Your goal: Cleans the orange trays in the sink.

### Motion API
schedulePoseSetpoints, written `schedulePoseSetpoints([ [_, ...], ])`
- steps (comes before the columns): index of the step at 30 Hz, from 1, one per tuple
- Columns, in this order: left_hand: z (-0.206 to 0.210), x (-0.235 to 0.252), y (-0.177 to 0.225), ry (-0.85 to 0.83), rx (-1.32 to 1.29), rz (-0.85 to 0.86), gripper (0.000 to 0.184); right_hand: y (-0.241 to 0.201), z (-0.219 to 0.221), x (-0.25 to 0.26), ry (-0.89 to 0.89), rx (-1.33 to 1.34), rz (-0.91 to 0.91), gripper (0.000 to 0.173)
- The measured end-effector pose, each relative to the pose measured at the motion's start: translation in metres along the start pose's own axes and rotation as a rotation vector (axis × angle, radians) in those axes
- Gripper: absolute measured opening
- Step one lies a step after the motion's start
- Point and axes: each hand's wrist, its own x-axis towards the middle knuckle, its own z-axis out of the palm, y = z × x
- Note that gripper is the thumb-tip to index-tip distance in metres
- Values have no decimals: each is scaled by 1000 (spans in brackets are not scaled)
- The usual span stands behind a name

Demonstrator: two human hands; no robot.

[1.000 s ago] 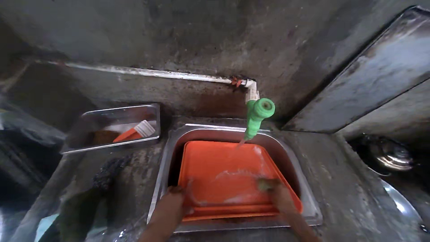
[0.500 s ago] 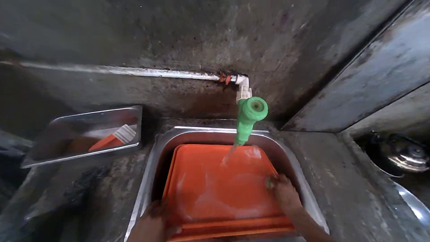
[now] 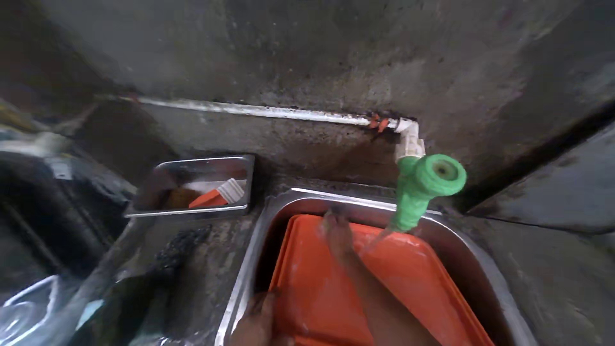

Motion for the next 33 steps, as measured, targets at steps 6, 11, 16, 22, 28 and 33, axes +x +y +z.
schedulePoseSetpoints([
  [6, -1, 5, 1, -34, -48, -56, 84, -53, 17, 7, -99, 269, -142, 44],
  [11, 5, 13, -13, 51, -19, 13, 111, -79, 1, -60, -296, 376, -157, 46],
  [16, 8, 21, -24, 148, -47, 44, 137, -84, -23, -148, -503, 434, -269, 40],
  [22, -3, 23, -19, 17, 75, 39, 130, -35, -62, -182, -665, 382, -323, 25],
  [28, -41, 48, -25, -416, 278, 206, 36, -25, -77, -188, -576, 323, -314, 28],
  [33, -57, 65, -14, -456, 459, 153, 26, -77, -36, -182, -478, 320, -530, 30],
])
